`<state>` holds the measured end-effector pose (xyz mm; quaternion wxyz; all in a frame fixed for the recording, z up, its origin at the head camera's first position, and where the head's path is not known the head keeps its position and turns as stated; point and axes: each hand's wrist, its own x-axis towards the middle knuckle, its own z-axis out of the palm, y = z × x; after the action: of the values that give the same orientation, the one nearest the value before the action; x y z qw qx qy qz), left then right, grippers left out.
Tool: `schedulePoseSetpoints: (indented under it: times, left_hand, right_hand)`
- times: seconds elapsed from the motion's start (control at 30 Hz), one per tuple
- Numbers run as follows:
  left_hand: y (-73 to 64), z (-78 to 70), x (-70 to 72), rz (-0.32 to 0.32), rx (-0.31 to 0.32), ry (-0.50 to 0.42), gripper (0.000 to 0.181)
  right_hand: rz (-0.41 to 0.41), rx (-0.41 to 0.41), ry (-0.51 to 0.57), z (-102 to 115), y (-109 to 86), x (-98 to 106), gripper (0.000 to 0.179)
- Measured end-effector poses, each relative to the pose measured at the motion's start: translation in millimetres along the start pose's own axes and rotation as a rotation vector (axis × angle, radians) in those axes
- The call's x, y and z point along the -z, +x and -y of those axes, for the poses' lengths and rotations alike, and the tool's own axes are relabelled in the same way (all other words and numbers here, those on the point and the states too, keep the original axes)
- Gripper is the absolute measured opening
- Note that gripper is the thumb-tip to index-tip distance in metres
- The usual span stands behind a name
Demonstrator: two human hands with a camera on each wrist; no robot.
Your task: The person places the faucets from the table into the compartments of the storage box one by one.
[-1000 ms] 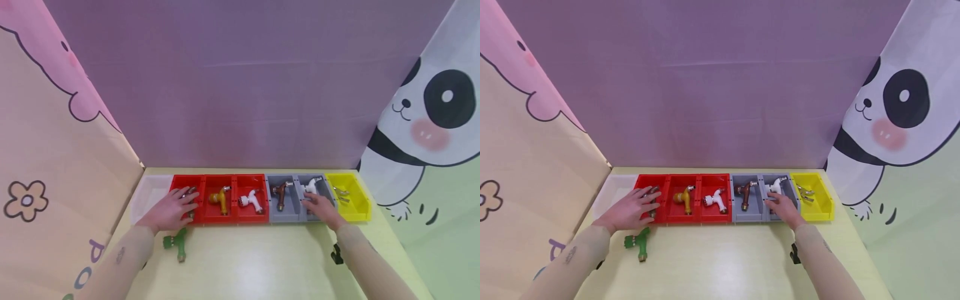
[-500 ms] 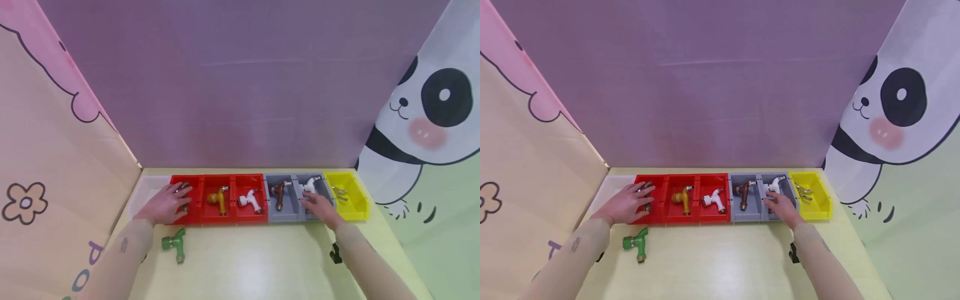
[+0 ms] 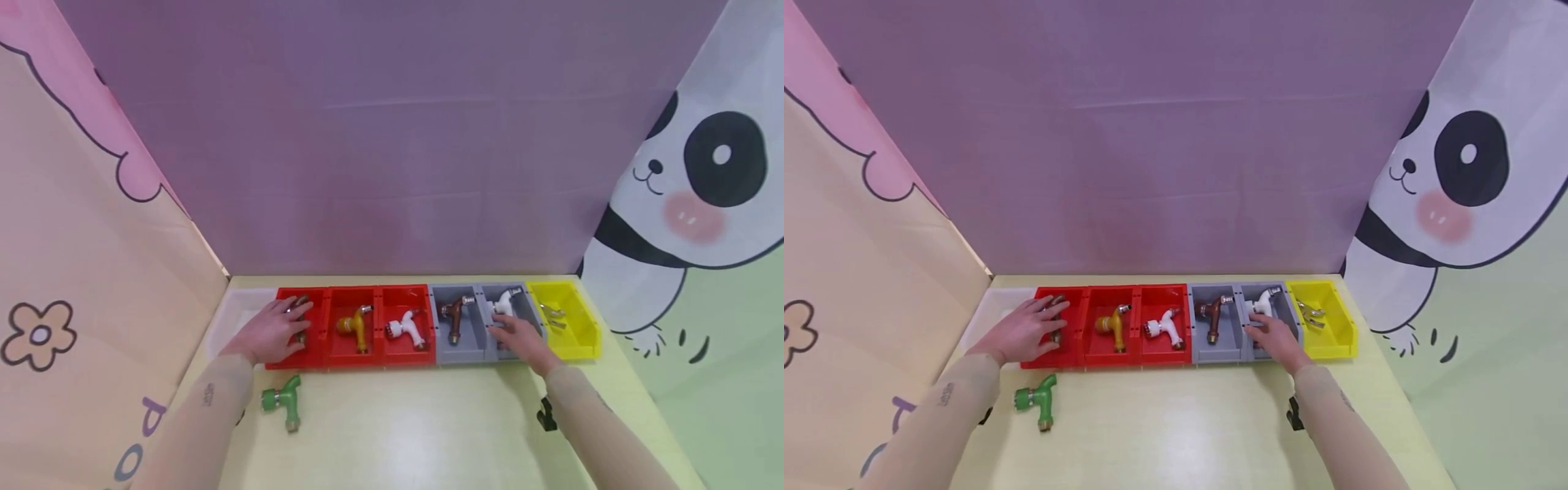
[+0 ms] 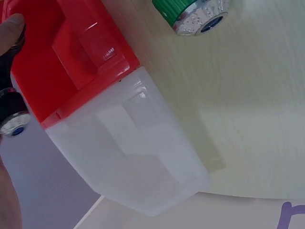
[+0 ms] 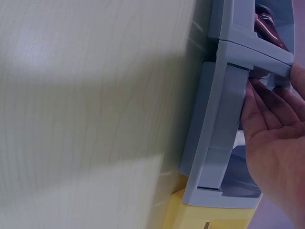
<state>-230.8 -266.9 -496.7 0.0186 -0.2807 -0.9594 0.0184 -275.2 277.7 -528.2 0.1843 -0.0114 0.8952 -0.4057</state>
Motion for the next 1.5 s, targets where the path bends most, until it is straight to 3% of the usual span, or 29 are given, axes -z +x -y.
schedulePoseSetpoints:
  times: [0.13, 0.23, 0.4, 0.57, 0.73, 0.87, 1.03, 1.23, 1.5]
  left_hand:
    - [-1.9, -1.7, -3.5, 0.035, 0.005, -0.040, 0.063]
    - [-8.9, -5.3, -4.1, 0.022, -0.001, -0.040, 0.063]
    - [-31.4, -18.3, -4.7, -0.002, 0.038, -0.062, 0.066]
    - [-58.5, -35.7, -10.2, 0.047, 0.117, -0.133, 0.072]
    - [-75.8, -54.0, -19.4, 0.111, 0.198, -0.240, 0.076]
    - [-85.3, -65.7, -30.2, 0.111, 0.203, -0.267, 0.079]
    - [-93.0, -73.0, -44.2, 0.067, 0.174, -0.238, 0.075]
    - [-94.0, -75.4, -56.0, 0.142, 0.208, -0.282, 0.072]
    - [-94.4, -77.3, -55.5, 0.136, 0.209, -0.292, 0.063]
  right_hand:
    - [-0.002, -0.013, -0.012, -0.8, -2.3, 0.4, 0.069]
    - [-0.002, -0.018, -0.014, -1.3, -2.7, 0.1, 0.069]
    - [-0.002, -0.016, -0.008, -2.1, -0.9, -1.0, 0.070]
    - [-0.007, -0.014, -0.005, -2.5, 0.4, -2.0, 0.069]
    - [-0.007, 0.002, -0.008, -4.0, -0.5, -1.7, 0.069]
    - [-0.013, 0.000, -0.011, -5.2, 0.0, -2.0, 0.069]
    - [-0.010, 0.005, -0.009, -4.8, 1.4, -3.3, 0.068]
    - [-0.007, 0.001, -0.007, -3.5, 2.1, -3.5, 0.068]
    - [-0.010, 0.000, -0.010, -0.7, 3.1, -3.8, 0.068]
